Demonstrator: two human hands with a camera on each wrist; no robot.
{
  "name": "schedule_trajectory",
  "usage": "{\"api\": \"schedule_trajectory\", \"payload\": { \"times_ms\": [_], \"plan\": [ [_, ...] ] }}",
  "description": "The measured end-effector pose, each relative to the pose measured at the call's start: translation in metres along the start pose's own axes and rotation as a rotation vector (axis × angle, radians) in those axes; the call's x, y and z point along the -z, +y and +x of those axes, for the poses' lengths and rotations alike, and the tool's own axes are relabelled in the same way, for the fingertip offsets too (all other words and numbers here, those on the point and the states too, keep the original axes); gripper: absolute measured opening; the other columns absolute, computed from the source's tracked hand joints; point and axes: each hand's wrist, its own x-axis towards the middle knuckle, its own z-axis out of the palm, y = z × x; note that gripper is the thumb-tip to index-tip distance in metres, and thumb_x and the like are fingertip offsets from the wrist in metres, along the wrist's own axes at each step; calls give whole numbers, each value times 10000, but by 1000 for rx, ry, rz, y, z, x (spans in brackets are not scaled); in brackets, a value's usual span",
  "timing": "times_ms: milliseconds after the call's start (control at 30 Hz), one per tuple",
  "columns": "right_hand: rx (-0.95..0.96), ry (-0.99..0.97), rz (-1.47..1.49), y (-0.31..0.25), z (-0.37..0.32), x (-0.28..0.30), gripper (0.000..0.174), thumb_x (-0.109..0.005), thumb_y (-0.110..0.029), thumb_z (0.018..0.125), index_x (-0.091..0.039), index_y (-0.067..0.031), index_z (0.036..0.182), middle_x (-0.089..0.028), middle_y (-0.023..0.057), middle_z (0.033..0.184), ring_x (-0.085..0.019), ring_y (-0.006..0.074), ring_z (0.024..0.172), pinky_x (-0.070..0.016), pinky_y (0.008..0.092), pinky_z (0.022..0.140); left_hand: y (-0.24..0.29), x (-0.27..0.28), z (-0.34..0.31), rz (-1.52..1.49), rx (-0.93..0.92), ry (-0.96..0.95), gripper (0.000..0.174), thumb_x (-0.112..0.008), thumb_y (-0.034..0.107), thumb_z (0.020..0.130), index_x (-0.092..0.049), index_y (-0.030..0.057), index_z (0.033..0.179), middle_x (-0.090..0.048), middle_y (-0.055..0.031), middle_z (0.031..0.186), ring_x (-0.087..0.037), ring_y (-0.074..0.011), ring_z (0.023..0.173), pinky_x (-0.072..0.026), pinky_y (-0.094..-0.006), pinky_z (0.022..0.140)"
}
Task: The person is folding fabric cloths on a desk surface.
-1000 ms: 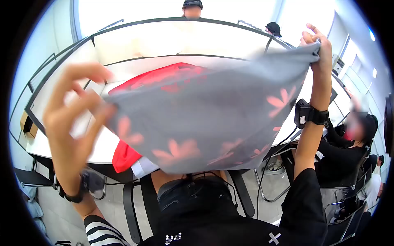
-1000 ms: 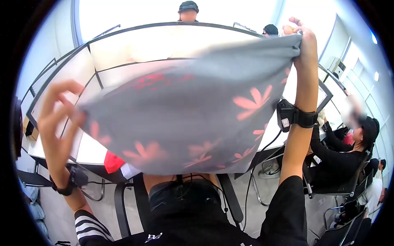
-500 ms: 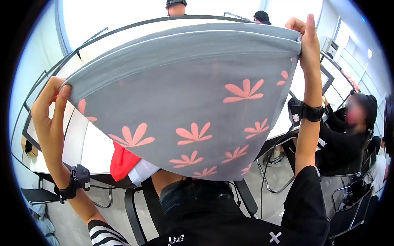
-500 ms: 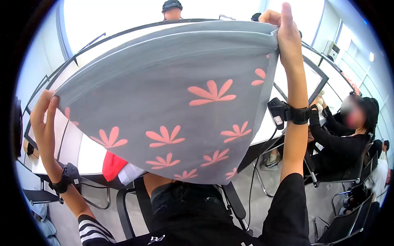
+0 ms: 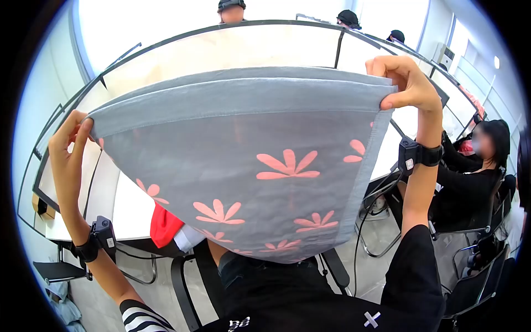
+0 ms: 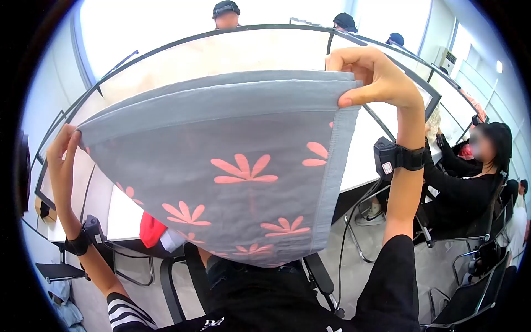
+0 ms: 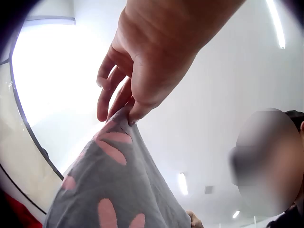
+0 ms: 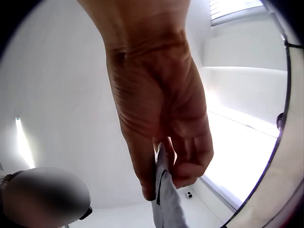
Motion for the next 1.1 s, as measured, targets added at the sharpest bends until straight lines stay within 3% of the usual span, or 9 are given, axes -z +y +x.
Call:
{"api": "schedule_trajectory", "payload": {
  "times_ms": [167,367,500,567,700,867,967,1033,1100],
  "plan": [
    [95,-82,35,6,-6,9,280,-809,-186,637,-554,-75,662,-510,5,688,-483,107,673,-355,222,602,-7,-3,-3,-43,41,-16,246,-525,209,927,-586,12,793,-562,-47,652,-538,-101,612,-399,-213,612],
    [66,1,12,8,-12,10,342,-810,-205,642,-487,-99,602,-473,-7,643,-458,97,650,-325,228,566,-5,3,-11,-49,-52,-46,274,-489,226,942,-525,11,776,-454,-28,660,-453,-98,617,-342,-220,579],
    [52,11,31,7,-14,6,352,-805,-228,656,-482,-98,601,-463,-12,645,-445,94,637,-320,225,569,-17,-2,-18,-237,-124,-94,342,-570,308,875,-479,12,730,-424,-26,654,-434,-111,617,-311,-233,561],
    [41,42,35,6,-13,1,426,-812,-336,662,-461,-100,612,-428,-28,655,-402,75,639,-290,213,544,-8,2,-16,-134,-256,-79,359,-664,288,793,-460,15,679,-435,-24,625,-441,-120,603,-306,-235,554],
    [75,56,42,4,-10,-4,403,-785,-339,700,-475,-89,642,-403,-35,646,-392,79,634,-284,214,539,-17,3,-23,-224,-186,-209,282,-710,167,738,-481,23,657,-494,-25,636,-462,-117,602,-333,-240,568],
    [-170,88,57,-12,-8,-12,277,-734,-279,766,-555,-69,785,-505,-2,708,-455,56,684,-337,195,586,-18,-5,-26,-331,-57,-59,271,-704,152,760,-486,44,639,-493,-17,607,-465,-98,575,-342,-227,556],
    [-130,71,102,-9,-7,-17,239,-719,-244,778,-591,-63,869,-571,16,770,-530,47,742,-395,187,658,-7,-9,-24,-374,-5,-80,241,-673,120,788,-490,38,655,-503,-21,616,-483,-92,566,-364,-215,575],
    [-117,31,-122,-4,-6,-9,268,-726,-223,761,-614,-53,937,-610,20,817,-584,72,771,-430,199,730,-13,-7,-24,-371,42,-128,222,-660,120,800,-494,37,678,-493,-15,649,-485,-92,614,-369,-220,615],
    [50,-27,-80,-2,-4,-11,315,-742,-201,729,-623,-49,977,-632,29,861,-600,90,773,-437,219,784,-14,-7,-25,-371,87,-180,203,-646,119,812,-499,36,701,-484,-10,681,-487,-92,663,-374,-225,655]
  ]
}}
